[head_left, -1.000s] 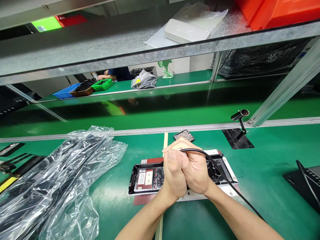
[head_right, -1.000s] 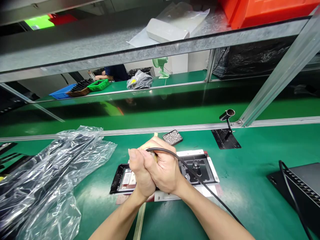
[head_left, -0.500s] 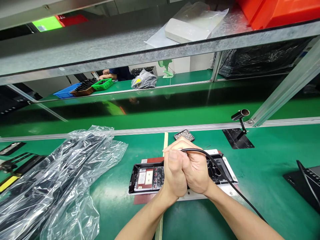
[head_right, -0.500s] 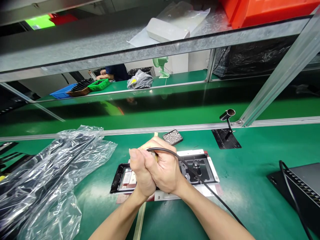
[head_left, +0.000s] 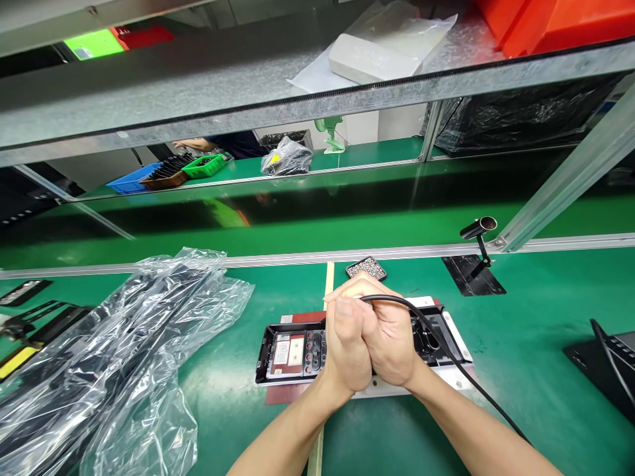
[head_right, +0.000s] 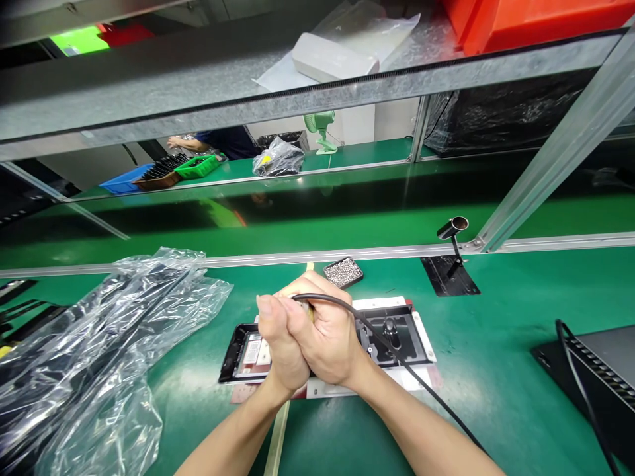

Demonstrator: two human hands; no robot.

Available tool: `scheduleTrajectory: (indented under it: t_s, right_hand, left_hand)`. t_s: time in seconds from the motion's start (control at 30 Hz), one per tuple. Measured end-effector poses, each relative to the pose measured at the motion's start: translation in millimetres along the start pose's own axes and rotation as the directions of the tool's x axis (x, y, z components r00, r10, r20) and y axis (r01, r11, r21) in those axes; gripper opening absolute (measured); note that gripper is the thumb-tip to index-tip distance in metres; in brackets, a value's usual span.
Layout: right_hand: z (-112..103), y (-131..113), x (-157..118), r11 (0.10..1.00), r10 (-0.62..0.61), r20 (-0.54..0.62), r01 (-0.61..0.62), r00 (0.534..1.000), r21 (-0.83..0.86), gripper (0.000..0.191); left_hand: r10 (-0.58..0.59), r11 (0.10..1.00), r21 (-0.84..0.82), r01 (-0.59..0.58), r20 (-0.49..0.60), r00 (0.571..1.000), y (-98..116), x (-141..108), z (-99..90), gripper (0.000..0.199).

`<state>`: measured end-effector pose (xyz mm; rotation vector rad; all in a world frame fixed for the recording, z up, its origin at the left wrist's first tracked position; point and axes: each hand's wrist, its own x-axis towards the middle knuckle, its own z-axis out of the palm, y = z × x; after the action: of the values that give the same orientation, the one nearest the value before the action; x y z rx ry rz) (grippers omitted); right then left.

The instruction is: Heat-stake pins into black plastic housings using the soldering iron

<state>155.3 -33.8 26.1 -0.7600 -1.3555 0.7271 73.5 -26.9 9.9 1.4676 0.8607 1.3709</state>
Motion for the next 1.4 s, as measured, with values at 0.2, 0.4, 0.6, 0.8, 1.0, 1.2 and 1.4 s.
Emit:
scheduleTrajectory:
  t_s: [0.2, 0.4, 0.6, 0.8, 1.0, 1.2, 1.4]
  right_hand:
    - [-0.2, 1.0, -1.3, 1.000, -0.002, 0.000, 0.002, 1.000, 0.002, 0.021]
    - [-0.2, 1.6, -1.8, 1.000, -0.010, 0.001, 0.010, 1.000, -0.014, 0.024]
    - [-0.8, 1.7, -1.5, 1.000, -0.015, 0.006, 0.015, 1.000, -0.011, 0.022]
    - [-0.3, 2.9, -2.6, 0.999, -0.018, -0.004, 0.018, 1.000, -0.028, 0.024]
    - [0.5, 2.1, -2.6, 1.000, -0.008, -0.009, 0.007, 1.000, -0.023, 0.026]
    - [0.9, 0.9, -1.9, 1.000, -0.021, -0.011, 0.021, 1.000, -0.011, 0.024]
    - [0.8, 0.3, -1.7, 0.999, -0.032, -0.006, 0.032, 0.999, -0.015, 0.025]
  left_hand:
    - [0.016, 1.000, -0.016, -0.016, 0.018, 1.000, -0.6, -0.3, 0.1, 0.056]
    - [0.023, 1.000, -0.019, -0.023, 0.010, 1.000, -1.5, -0.2, -0.3, 0.057]
    - [0.044, 0.999, -0.033, -0.044, 0.026, 0.999, -0.1, 0.0, -0.4, 0.054]
    - [0.026, 0.998, -0.050, -0.027, -0.011, 1.000, -1.1, -0.3, 0.2, 0.062]
    - [0.012, 0.999, -0.042, -0.012, -0.009, 1.000, -1.9, -0.2, -0.1, 0.064]
    - [0.042, 0.998, -0.047, -0.042, -0.002, 0.999, -1.5, -0.6, 0.5, 0.063]
    - [0.041, 0.998, -0.037, -0.041, -0.013, 0.999, -1.7, -0.5, 1.2, 0.062]
